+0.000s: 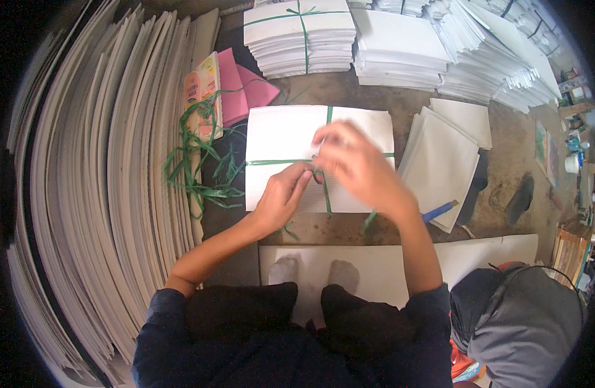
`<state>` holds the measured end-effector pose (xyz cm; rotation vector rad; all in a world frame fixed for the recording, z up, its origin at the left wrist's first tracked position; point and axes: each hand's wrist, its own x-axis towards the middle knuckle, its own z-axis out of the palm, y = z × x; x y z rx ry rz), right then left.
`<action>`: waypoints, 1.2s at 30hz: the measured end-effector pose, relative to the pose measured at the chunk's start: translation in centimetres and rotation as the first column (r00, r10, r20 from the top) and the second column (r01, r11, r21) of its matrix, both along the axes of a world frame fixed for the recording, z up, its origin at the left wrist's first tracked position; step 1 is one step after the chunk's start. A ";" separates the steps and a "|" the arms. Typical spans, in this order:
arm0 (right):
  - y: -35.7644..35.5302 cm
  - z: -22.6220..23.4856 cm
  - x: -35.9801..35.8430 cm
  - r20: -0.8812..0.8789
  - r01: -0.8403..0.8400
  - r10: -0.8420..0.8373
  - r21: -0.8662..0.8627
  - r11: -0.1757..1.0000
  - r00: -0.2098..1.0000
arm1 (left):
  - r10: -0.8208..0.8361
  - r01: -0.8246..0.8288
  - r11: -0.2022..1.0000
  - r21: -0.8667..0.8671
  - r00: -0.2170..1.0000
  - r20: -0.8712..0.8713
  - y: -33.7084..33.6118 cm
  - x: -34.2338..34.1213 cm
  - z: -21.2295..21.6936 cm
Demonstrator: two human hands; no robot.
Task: The person sits on the floor and ties stacks of white paper with green plastic straps. They wrap the straps around the paper stacks, tie knots, and use a blue utility knife to cut the excess strap. The person then stacks the finished bundles and repeats the process.
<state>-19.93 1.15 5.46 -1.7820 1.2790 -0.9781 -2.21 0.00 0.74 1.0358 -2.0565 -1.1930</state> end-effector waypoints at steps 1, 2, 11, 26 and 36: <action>-1.4 -0.4 -1.1 -0.122 0.018 -0.028 -0.082 0.997 0.992 | -0.016 0.017 1.000 -0.020 0.999 0.039 0.0 -0.1 0.1; -2.8 -1.1 -2.0 -0.200 0.086 -0.119 -0.167 0.982 0.973 | -0.032 0.036 0.998 -0.043 0.996 0.085 0.0 -0.2 0.5; 0.8 -3.5 2.5 -0.070 0.229 -0.287 -0.438 0.869 0.955 | 0.219 0.004 0.793 0.610 0.931 -0.291 -1.5 2.0 -1.8; 1.1 -5.7 2.5 0.245 0.222 -0.190 -0.110 0.969 0.951 | -0.013 0.055 0.924 0.379 0.994 -0.112 -3.8 1.3 -1.7; 0.7 -5.4 1.8 0.226 0.137 -0.111 -0.103 0.985 0.968 | 0.048 0.006 0.969 0.248 0.977 -0.208 -3.7 1.9 -3.3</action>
